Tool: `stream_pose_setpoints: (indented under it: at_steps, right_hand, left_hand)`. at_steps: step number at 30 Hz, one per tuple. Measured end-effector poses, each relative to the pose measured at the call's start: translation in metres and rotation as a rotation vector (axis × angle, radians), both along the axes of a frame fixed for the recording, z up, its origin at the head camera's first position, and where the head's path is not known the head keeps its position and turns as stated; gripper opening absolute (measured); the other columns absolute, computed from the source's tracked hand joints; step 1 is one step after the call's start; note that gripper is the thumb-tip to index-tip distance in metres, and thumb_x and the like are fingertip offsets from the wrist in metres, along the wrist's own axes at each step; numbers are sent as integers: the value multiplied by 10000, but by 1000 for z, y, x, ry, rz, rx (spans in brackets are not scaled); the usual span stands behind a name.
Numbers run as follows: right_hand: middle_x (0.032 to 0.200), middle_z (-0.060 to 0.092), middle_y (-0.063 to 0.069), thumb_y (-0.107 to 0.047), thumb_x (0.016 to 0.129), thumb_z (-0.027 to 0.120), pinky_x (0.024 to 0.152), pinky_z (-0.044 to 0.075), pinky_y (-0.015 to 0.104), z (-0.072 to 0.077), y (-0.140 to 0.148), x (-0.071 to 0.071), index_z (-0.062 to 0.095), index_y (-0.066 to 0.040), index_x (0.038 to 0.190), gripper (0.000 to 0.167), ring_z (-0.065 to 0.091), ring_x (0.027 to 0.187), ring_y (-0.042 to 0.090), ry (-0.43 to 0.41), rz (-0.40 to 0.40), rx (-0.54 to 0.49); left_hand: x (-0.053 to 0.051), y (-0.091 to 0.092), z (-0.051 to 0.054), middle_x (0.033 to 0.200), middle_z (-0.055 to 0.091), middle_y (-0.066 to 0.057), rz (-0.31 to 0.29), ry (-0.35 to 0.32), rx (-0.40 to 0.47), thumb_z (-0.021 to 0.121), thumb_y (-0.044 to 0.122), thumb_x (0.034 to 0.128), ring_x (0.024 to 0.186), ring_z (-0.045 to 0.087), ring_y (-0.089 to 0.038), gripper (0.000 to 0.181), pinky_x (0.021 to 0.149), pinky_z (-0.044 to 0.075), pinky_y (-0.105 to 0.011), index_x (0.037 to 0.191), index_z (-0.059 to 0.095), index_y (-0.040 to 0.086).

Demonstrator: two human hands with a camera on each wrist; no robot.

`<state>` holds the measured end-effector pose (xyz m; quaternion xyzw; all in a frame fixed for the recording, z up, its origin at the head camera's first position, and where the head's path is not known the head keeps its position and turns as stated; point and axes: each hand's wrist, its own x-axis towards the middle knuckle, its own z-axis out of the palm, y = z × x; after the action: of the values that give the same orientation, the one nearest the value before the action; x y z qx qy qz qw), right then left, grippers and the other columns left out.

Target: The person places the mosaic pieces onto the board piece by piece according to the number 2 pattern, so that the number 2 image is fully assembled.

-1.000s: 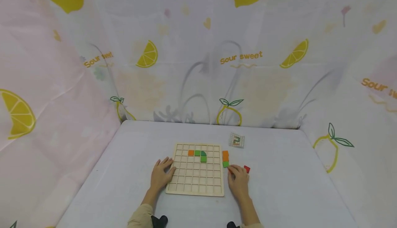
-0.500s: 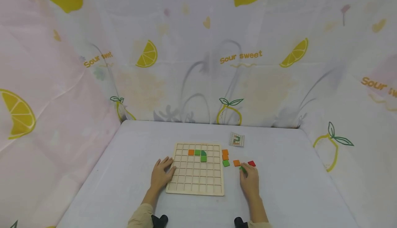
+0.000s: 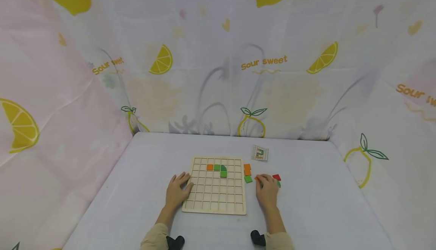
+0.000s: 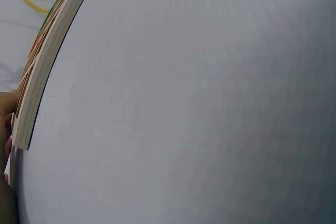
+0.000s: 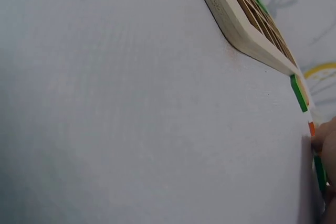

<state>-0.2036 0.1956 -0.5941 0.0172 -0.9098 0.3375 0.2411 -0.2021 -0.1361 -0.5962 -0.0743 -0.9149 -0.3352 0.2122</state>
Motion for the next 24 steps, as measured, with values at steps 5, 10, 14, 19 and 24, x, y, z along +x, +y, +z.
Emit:
stream_pose_setpoints:
  at_steps: [5, 10, 14, 19, 24]
  right_hand:
    - [1060, 616, 288, 116, 743, 640, 846, 446, 573, -1, 6, 8, 668, 102, 994, 253, 527, 989, 456, 100, -17, -102]
    - [1051, 546, 301, 12, 751, 694, 795, 424, 519, 3, 19, 31, 641, 117, 1037, 309, 468, 990, 439, 54, -167, -159]
    - [976, 563, 273, -153, 773, 728, 761, 424, 513, 12, 28, 47, 631, 104, 1063, 400, 486, 942, 416, -122, -239, -65]
    - [822, 633, 217, -127, 773, 734, 701, 456, 502, 13, 31, 51, 660, 111, 975, 321, 564, 814, 393, -103, -188, 4]
    - [916, 567, 282, -79, 779, 712, 715, 417, 509, 4, 30, 42, 626, 127, 990, 308, 505, 888, 431, -40, -210, -73]
  left_hand:
    - [1, 0, 0, 1138, 665, -140, 0, -12, 8, 722, 160, 787, 1143, 580, -324, 340, 1096, 309, -520, 1082, 679, -6]
    - [0, 0, 1, 1132, 668, -139, -2, 0, 9, 727, 159, 784, 1141, 581, -325, 340, 1096, 308, -525, 1077, 681, -7]
    - [-1, 0, 0, 1130, 669, -139, 1, 6, 1, 727, 159, 782, 1138, 584, -325, 339, 1094, 310, -522, 1074, 682, -6]
    - [-1, -1, 0, 1123, 671, -143, 8, 15, 6, 731, 152, 773, 1130, 588, -328, 340, 1091, 313, -521, 1068, 685, -9]
    - [0, 1, -1, 1115, 673, -146, 3, 17, 7, 732, 146, 769, 1121, 593, -332, 335, 1084, 321, -527, 1061, 686, -11]
